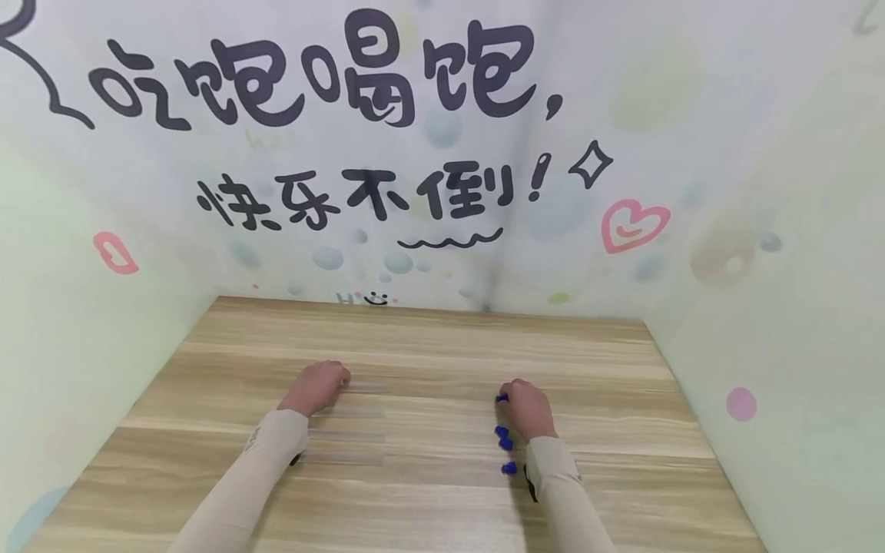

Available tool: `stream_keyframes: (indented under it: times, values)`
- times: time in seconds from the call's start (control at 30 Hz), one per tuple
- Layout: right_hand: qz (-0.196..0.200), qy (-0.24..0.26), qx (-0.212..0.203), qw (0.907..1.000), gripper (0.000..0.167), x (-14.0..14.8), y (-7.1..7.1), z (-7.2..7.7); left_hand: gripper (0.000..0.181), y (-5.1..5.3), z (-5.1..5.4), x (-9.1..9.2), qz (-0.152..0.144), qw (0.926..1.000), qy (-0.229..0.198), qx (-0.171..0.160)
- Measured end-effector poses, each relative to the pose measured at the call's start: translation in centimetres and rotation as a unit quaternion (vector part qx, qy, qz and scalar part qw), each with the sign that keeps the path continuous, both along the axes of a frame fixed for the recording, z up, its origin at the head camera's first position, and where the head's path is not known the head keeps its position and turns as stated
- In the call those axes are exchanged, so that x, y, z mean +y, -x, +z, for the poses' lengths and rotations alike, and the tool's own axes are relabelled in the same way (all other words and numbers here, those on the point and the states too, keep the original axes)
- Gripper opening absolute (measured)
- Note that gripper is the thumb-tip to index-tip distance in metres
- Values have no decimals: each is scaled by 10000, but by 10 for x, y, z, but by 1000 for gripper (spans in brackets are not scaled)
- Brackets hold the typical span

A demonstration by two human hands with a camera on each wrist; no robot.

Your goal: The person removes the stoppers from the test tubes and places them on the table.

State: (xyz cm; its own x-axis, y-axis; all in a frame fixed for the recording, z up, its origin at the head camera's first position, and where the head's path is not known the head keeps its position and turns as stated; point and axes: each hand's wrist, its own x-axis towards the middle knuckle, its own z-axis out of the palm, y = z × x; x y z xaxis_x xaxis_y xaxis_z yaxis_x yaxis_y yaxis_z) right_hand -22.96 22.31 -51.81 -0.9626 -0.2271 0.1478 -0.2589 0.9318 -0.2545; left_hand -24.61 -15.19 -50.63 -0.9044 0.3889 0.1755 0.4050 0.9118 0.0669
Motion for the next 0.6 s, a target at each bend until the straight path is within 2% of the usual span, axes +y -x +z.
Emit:
stream_keyframes:
  times: [0.37,0.6]
  values:
    - [-1,-4,43,10000,16,-2,0,-1,22,-1,0,-3,60,9997,-36,-244]
    - [5,-34,395,9992,35,-4,-2,6,12,1,4,-5,20,9995,-22,-328]
